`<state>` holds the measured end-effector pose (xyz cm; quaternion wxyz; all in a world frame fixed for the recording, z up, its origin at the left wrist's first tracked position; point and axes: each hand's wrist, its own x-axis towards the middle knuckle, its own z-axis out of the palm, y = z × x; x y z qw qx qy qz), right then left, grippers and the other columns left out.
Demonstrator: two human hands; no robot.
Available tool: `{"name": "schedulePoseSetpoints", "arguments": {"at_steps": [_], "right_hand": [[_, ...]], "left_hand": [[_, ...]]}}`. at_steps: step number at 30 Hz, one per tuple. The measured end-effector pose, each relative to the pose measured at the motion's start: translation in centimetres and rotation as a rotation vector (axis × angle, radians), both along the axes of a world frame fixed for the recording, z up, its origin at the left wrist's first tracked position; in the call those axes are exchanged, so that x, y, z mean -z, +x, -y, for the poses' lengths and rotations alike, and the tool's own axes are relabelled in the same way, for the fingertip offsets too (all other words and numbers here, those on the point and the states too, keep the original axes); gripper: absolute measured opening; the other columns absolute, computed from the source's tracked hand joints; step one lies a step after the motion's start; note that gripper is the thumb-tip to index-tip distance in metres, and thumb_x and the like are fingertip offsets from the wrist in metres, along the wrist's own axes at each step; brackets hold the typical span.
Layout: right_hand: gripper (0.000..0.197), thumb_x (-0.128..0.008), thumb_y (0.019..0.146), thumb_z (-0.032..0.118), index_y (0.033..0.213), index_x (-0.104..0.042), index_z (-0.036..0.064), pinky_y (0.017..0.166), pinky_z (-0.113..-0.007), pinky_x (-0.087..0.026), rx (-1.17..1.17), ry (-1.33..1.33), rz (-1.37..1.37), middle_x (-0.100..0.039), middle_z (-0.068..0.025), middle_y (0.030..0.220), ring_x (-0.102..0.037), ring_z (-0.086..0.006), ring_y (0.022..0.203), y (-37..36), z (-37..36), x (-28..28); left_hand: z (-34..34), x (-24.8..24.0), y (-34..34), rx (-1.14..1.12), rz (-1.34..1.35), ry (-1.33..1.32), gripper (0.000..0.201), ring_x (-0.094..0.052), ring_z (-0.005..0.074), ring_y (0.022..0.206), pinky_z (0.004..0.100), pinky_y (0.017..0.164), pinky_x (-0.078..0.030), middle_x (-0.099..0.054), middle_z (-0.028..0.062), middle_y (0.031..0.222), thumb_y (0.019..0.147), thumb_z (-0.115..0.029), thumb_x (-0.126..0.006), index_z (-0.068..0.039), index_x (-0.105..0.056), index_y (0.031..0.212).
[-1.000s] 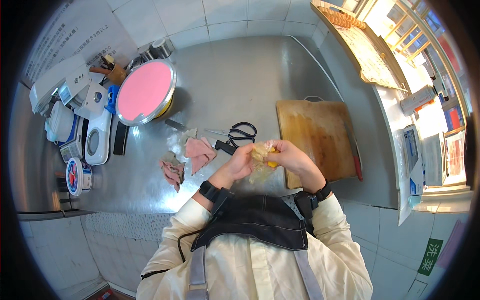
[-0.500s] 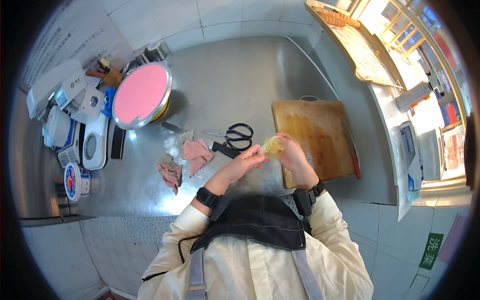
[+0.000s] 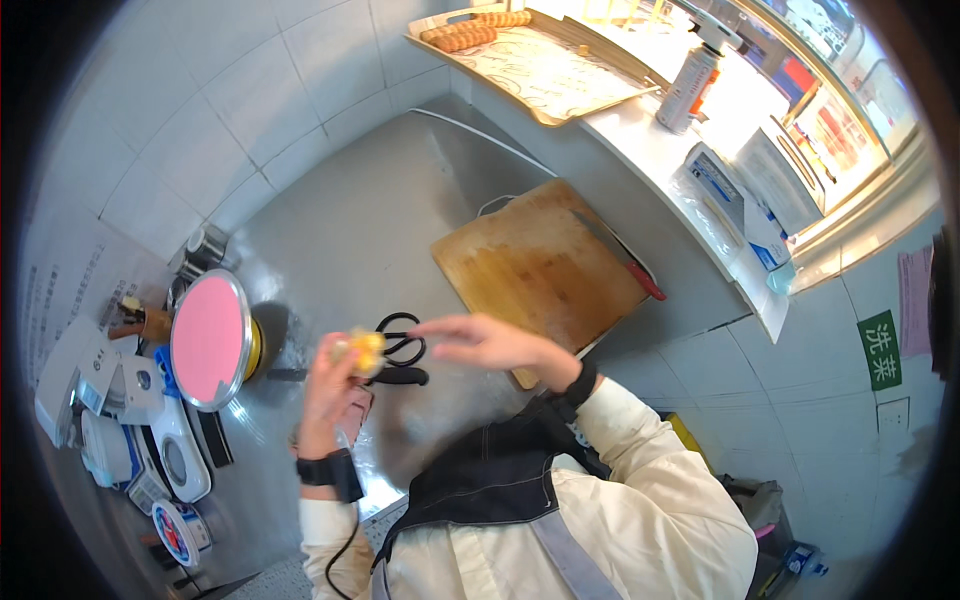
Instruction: The person organizes grapes in a container, slices fruit on a wooden board, and cleans tools and a cutting board in a sink.
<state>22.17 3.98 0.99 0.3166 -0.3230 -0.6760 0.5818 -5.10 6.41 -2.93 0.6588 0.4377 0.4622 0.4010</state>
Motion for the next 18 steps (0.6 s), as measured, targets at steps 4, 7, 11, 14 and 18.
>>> {"name": "schedulePoseSetpoints", "arguments": {"at_steps": [4, 7, 11, 14, 18], "right_hand": [[0.029, -0.054, 0.078, 0.017, 0.102, -0.055, 0.0018, 0.078, -0.037, -0.044, 0.731, 0.245, 0.921, -0.057, -0.0178, 0.098, -0.056, -0.0297, 0.086, 9.4, -0.7, 2.5], [0.035, -0.054, 0.075, 0.017, 0.105, -0.049, -0.0012, 0.078, -0.042, -0.043, 0.967, 0.392, 1.11, -0.054, -0.0234, 0.097, -0.052, -0.0389, 0.089, 23.7, 2.5, 12.4], [0.039, -0.05, 0.079, 0.016, 0.114, -0.042, 0.0003, 0.084, -0.046, -0.037, 1.033, 0.271, 1.447, -0.049, -0.0221, 0.109, -0.048, -0.0393, 0.097, 26.7, 3.9, 16.4], [0.037, -0.051, 0.079, 0.018, 0.111, -0.045, 0.0012, 0.081, -0.045, -0.04, 0.973, 0.048, 1.579, -0.052, -0.0202, 0.105, -0.05, -0.0375, 0.095, 26.2, 3.4, 15.1], [0.033, -0.051, 0.078, 0.016, 0.107, -0.049, 0.0005, 0.079, -0.041, -0.043, 0.954, -0.01, 1.463, -0.054, -0.0188, 0.102, -0.053, -0.0356, 0.092, 22.3, 5.0, 12.8]], "left_hand": [[-3.2, -2.4, -10.5, -0.204, 0.039, 0.067, 0.023, -0.056, 0.0125, 0.081, 0.0218, 0.06, -0.044, -0.055, 0.0052, 0.098, 0.087, -0.013, -0.047, -0.011, -0.042, 0.109], [-8.5, -3.6, -17.1, -0.267, -0.245, 0.264, 0.021, -0.053, 0.0125, 0.077, 0.0228, 0.061, -0.041, -0.051, 0.0045, 0.092, 0.087, -0.013, -0.046, -0.009, -0.04, 0.106], [-10.2, -0.3, -25.6, -0.41, -0.376, 0.113, 0.036, -0.052, 0.0168, 0.081, 0.0253, 0.063, -0.043, -0.049, 0.0087, 0.094, 0.084, -0.021, -0.049, -0.008, -0.036, 0.116], [-11.1, 0.6, -24.0, -0.537, -0.836, -0.094, 0.051, -0.052, 0.0247, 0.089, 0.0296, 0.072, -0.044, -0.04, 0.0137, 0.112, 0.082, -0.034, -0.049, -0.011, -0.033, 0.124], [-8.7, 1.9, -24.3, -0.576, -1.419, -0.064, 0.071, -0.022, 0.0416, 0.118, 0.0446, 0.096, -0.026, -0.014, 0.0186, 0.134, 0.078, -0.048, -0.049, -0.012, -0.022, 0.133]]}}
